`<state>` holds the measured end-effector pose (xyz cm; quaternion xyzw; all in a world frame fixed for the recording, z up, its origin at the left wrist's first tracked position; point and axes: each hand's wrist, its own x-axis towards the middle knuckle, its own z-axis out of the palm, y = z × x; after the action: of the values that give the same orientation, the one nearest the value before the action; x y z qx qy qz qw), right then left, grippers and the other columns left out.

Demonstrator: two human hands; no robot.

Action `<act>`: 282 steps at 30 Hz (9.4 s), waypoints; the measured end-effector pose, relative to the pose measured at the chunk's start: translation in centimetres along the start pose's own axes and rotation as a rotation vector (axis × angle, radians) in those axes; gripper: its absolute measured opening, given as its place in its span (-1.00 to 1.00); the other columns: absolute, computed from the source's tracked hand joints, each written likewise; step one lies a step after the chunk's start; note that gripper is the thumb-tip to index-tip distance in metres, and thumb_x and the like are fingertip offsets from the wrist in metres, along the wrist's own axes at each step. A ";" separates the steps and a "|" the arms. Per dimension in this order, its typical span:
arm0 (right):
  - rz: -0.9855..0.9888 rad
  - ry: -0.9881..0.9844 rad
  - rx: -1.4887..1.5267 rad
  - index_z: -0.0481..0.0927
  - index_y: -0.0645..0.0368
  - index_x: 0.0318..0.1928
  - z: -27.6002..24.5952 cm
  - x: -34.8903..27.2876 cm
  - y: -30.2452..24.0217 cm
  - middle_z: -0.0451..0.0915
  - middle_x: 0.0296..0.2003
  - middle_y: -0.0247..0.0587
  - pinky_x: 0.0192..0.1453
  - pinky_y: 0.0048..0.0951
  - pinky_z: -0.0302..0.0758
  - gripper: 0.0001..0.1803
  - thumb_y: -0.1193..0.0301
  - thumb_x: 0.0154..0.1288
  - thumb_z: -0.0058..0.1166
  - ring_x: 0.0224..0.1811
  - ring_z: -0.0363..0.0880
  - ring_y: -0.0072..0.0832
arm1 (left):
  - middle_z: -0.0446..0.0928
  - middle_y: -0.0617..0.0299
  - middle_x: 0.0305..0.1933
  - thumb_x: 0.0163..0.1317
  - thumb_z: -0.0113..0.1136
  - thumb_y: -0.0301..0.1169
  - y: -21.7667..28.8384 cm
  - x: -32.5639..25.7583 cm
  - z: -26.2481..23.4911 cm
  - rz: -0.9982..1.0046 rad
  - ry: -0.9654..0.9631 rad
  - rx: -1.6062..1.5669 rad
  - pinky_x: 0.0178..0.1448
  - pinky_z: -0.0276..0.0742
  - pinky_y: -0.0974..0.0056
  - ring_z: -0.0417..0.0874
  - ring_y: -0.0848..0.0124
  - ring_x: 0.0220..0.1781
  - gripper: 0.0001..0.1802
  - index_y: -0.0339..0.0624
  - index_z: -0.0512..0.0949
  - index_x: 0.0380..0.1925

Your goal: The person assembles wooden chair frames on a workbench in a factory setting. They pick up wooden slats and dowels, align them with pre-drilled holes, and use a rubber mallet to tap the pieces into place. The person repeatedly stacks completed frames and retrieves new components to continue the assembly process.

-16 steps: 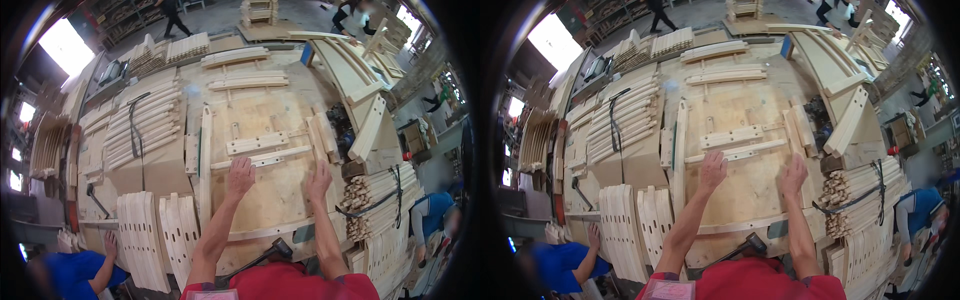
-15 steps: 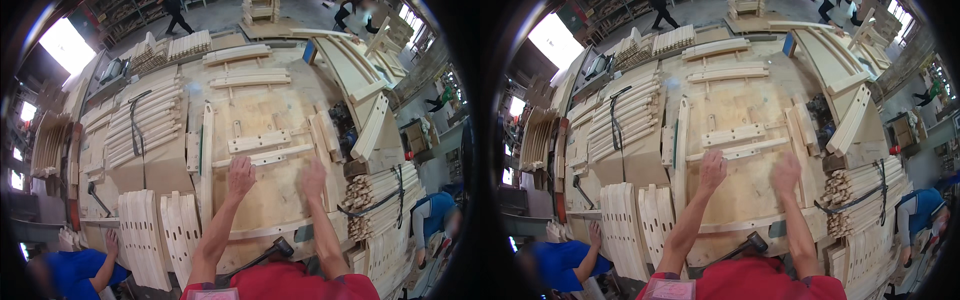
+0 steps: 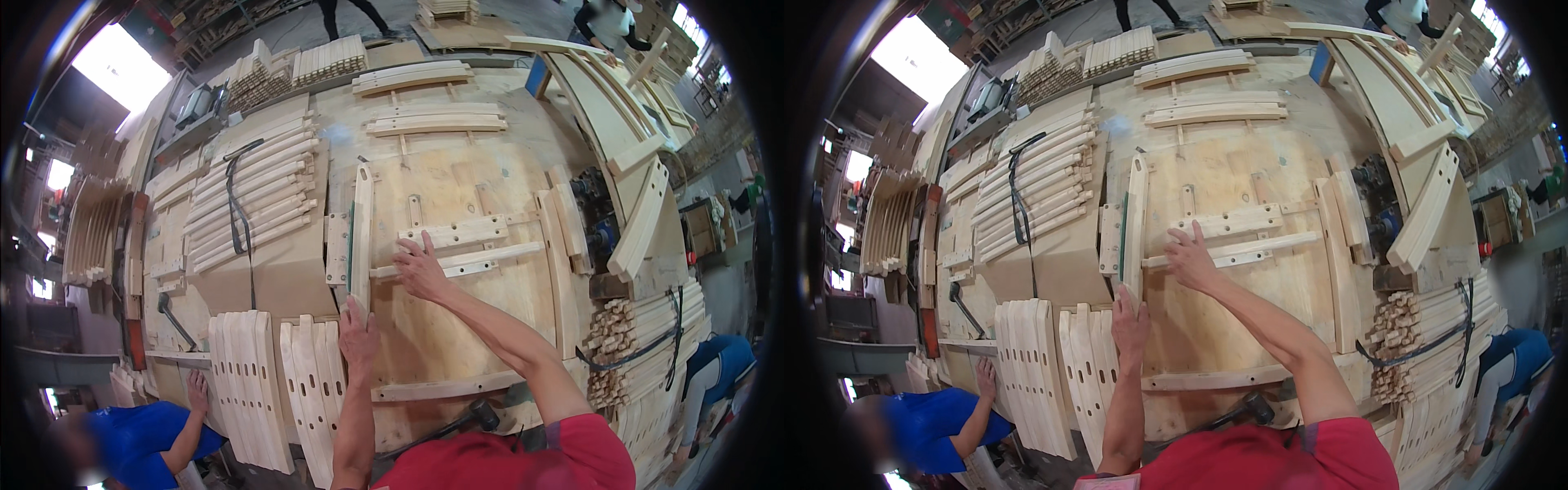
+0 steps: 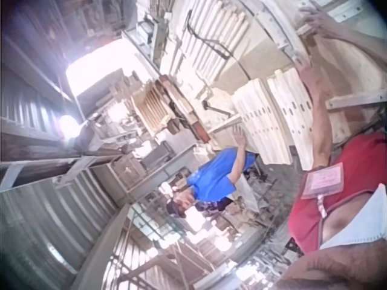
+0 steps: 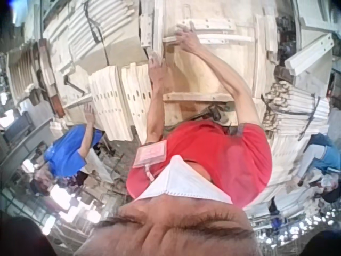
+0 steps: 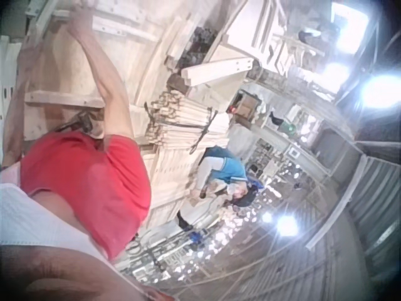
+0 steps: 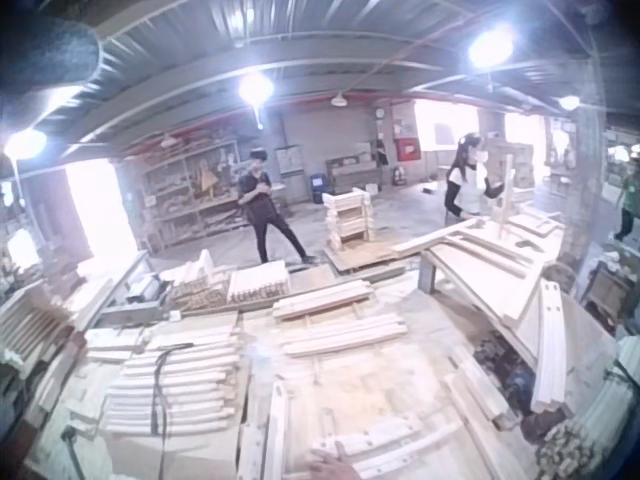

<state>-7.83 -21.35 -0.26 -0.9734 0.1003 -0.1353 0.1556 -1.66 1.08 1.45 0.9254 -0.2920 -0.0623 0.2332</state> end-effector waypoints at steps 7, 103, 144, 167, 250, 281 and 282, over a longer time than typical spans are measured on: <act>-0.063 0.017 0.098 0.69 0.17 -0.07 0.6 0.1 0.8 0.58 0.08 -0.40 0.63 0.41 -0.18 -0.68 0.34 0.16 0.24 0.47 0.28 -0.32 | 0.52 -0.24 0.17 0.30 0.29 -0.32 0.1 0.2 -0.2 -0.013 -0.005 -0.091 0.17 0.57 -0.08 0.59 -0.22 0.15 -0.24 -0.23 0.29 0.48; 1.254 0.263 -0.098 0.34 0.25 0.41 -13.0 -25.8 6.5 0.49 0.22 0.14 0.37 -0.07 0.39 -0.17 0.26 0.18 0.37 0.29 0.44 0.06 | 0.62 -0.01 0.03 0.40 0.13 -0.07 17.6 18.1 8.7 0.748 -0.004 -0.088 0.31 0.33 -0.03 0.57 0.05 0.14 -0.49 -0.28 0.57 0.09; 1.099 0.327 -0.081 0.36 0.33 0.40 -11.4 -27.9 7.2 0.53 0.19 0.11 0.31 -0.10 0.45 -0.20 0.24 0.21 0.28 0.26 0.48 0.07 | 0.60 0.09 0.14 0.34 0.22 -0.06 28.3 7.9 15.4 1.144 -0.327 0.097 0.59 -0.31 -0.54 0.33 0.14 0.51 -0.55 -0.23 0.71 -0.05; 1.178 0.197 -0.160 0.33 0.35 0.43 -10.9 -28.8 7.1 0.48 0.27 0.23 0.43 -0.08 0.37 -0.17 0.18 0.25 0.24 0.36 0.43 0.10 | 0.61 0.09 0.01 0.39 0.15 -0.02 29.0 7.3 16.2 1.137 -0.344 0.094 0.60 -0.23 -0.50 0.50 0.20 0.34 -0.51 -0.27 0.69 -0.07; 0.279 0.285 0.040 0.64 0.11 0.10 -5.4 4.0 8.9 0.66 0.06 -0.09 0.38 -0.07 0.32 -0.40 -0.03 0.20 0.29 0.23 0.52 -0.14 | 0.61 0.15 -0.16 0.35 0.30 -0.24 5.9 -18.6 -2.8 0.520 -0.713 -0.398 -0.10 0.65 0.07 0.70 0.11 -0.05 -0.79 -0.10 0.59 -0.17; 0.308 -0.090 -0.063 0.50 0.16 0.27 -4.8 5.1 6.9 0.53 0.19 -0.01 0.44 0.03 0.16 0.24 -0.49 -0.33 0.36 0.34 0.37 -0.05 | 0.48 -0.23 0.16 0.30 0.27 -0.25 -1.6 0.2 -0.8 -0.045 -0.189 -0.011 0.25 0.47 -0.09 0.53 -0.17 0.22 -0.33 -0.42 0.28 0.27; 0.299 -0.101 -0.065 0.48 0.19 0.28 -5.0 5.0 7.1 0.51 0.20 0.01 0.44 0.05 0.16 0.30 -0.49 -0.39 0.38 0.34 0.36 -0.04 | 0.49 -0.22 0.15 0.30 0.27 -0.25 -1.5 0.3 -0.7 -0.039 -0.155 -0.010 0.22 0.48 -0.09 0.54 -0.16 0.18 -0.33 -0.42 0.29 0.28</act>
<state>-5.64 -30.49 3.14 -0.9576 0.2406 -0.0583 0.1475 -0.51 2.25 1.39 0.9222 -0.2908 -0.1397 0.2135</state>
